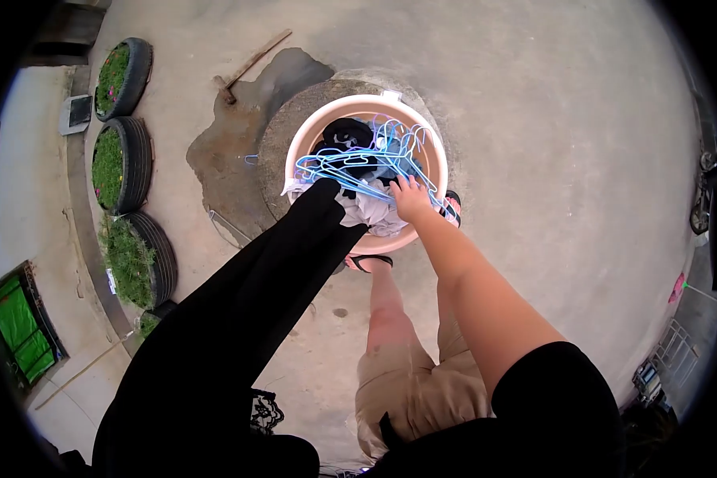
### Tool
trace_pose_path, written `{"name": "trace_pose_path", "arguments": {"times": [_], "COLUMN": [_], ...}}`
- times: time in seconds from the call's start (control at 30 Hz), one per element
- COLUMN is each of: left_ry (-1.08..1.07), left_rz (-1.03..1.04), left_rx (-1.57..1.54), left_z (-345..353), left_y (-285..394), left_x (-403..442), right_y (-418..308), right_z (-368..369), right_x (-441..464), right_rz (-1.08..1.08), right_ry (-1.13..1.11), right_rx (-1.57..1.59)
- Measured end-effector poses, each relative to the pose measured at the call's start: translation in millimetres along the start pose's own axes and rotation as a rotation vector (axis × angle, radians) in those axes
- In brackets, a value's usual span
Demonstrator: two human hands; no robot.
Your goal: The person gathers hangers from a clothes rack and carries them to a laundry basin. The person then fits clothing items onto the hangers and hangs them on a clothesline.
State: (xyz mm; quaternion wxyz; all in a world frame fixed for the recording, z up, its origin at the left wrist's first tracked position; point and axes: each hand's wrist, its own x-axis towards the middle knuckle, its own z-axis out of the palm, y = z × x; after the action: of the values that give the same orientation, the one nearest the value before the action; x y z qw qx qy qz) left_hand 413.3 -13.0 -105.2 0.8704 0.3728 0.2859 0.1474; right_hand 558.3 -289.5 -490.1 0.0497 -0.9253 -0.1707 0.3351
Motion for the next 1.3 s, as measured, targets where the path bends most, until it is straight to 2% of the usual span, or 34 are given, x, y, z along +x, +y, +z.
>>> {"name": "trace_pose_path", "arguments": {"times": [0.13,0.17,0.33,0.37,0.47,0.5,0.53,0.57,0.6,0.63,0.73,0.8,0.83,0.87,0.93,0.97,1.13,1.23,1.3], "left_ry": [-0.053,-0.068,-0.135,-0.144,-0.157,-0.157,-0.148,-0.133,-0.11,-0.065,0.136,0.212,0.104,0.082,0.178,0.166,0.093,0.021,0.042], "left_rz": [0.052,0.064,0.128,0.14,0.176,0.184,0.187,0.19,0.188,0.178,0.106,0.03,0.037,0.045,0.014,0.024,-0.072,-0.151,-0.191], "left_rx": [0.018,0.013,-0.035,-0.041,-0.076,-0.085,-0.098,-0.109,-0.12,-0.142,-0.346,-0.348,-0.364,-0.352,-0.316,-0.324,-0.329,-0.358,-0.344], "left_z": [28,35,72,78,98,104,110,115,119,122,129,155,139,150,172,178,173,154,134], "left_y": [15,18,19,18,13,10,6,1,-6,-14,-41,-42,-55,-59,-63,-64,-59,-54,-60], "left_x": [-11,-13,-24,-28,-39,-41,-42,-42,-41,-37,-24,-33,-27,-26,-29,-29,-33,-35,-32], "right_y": [-26,-36,-58,-57,-40,-37,-31,-27,-23,-21,-8,-3,-2,-2,0,-3,-10,-19,-28], "right_z": [-6,-13,-43,-57,-106,-117,-128,-147,-167,-194,-282,-321,-340,-355,-372,-364,-395,-420,-435], "right_x": [-13,-22,-74,-89,-128,-141,-154,-169,-183,-197,-245,-259,-270,-276,-276,-265,-262,-261,-261], "right_rz": [0.067,0.041,-0.095,-0.073,-0.095,-0.164,-0.189,-0.28,-0.372,-0.393,-0.491,-0.576,-0.561,-0.542,-0.501,-0.493,-0.353,-0.338,-0.411], "right_ry": [0.078,0.207,0.291,0.278,0.028,0.085,0.003,0.021,0.036,-0.059,-0.186,-0.204,-0.265,-0.327,-0.287,-0.151,-0.049,-0.026,-0.003], "right_rx": [0.08,0.245,0.722,0.779,0.922,0.999,1.111,1.237,1.362,1.53,1.765,1.744,1.76,1.776,1.496,1.381,1.731,1.837,1.839]}}
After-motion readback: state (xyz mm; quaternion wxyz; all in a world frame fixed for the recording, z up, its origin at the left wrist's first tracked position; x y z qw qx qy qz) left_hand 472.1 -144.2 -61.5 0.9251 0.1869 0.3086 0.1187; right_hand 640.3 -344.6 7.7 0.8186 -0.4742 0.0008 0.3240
